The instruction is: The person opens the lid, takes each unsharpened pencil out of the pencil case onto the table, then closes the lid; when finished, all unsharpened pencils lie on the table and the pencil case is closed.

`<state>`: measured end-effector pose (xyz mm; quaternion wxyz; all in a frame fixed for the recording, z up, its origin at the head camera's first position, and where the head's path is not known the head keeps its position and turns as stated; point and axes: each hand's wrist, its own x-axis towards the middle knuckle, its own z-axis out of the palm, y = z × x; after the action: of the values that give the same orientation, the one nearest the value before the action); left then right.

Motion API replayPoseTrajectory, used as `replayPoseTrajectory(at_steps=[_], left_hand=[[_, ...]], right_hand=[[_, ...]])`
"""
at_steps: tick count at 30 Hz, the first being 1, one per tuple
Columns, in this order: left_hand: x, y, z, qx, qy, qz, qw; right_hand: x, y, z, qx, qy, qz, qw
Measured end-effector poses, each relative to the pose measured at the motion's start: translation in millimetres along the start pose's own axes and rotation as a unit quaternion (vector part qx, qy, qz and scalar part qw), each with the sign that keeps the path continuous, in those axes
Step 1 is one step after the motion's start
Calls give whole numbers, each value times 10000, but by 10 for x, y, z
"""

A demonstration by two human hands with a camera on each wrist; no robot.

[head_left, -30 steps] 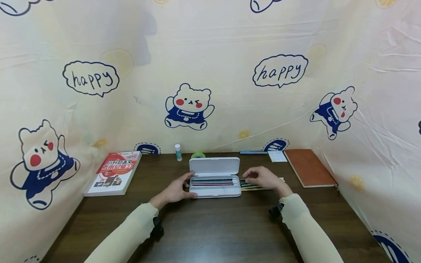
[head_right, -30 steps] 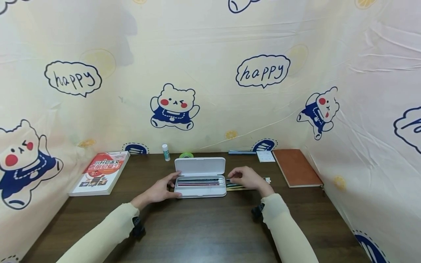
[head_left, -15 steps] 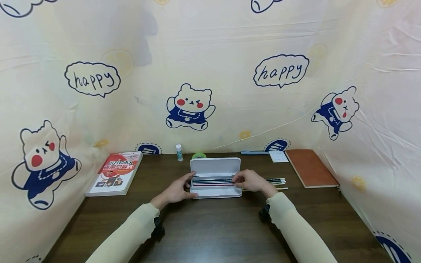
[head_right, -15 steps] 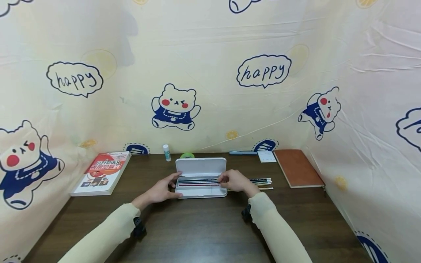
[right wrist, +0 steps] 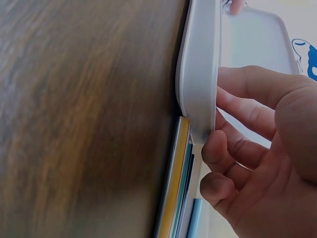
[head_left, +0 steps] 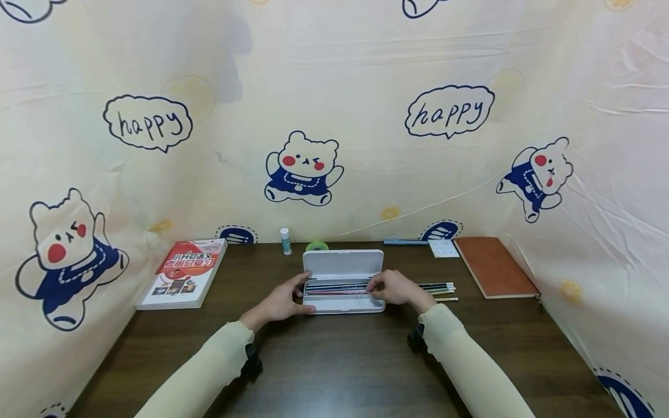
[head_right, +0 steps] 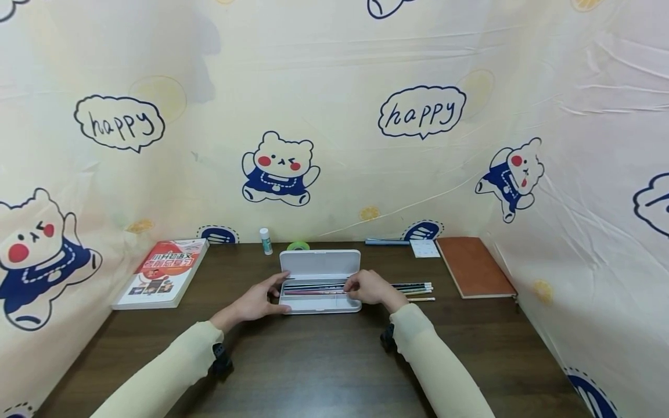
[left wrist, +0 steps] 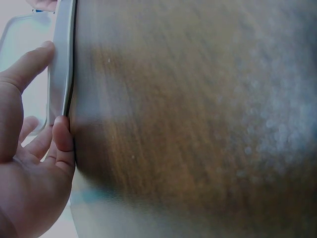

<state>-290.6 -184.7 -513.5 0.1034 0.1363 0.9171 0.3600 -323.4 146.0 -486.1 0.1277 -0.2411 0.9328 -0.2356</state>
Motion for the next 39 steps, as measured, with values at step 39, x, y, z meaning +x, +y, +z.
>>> replayPoseTrajectory(at_steps=[39], left_hand=[[-28, 23, 3, -21, 60, 77, 10000]], right_hand=[[-2, 25, 0, 246, 326, -190, 9990]])
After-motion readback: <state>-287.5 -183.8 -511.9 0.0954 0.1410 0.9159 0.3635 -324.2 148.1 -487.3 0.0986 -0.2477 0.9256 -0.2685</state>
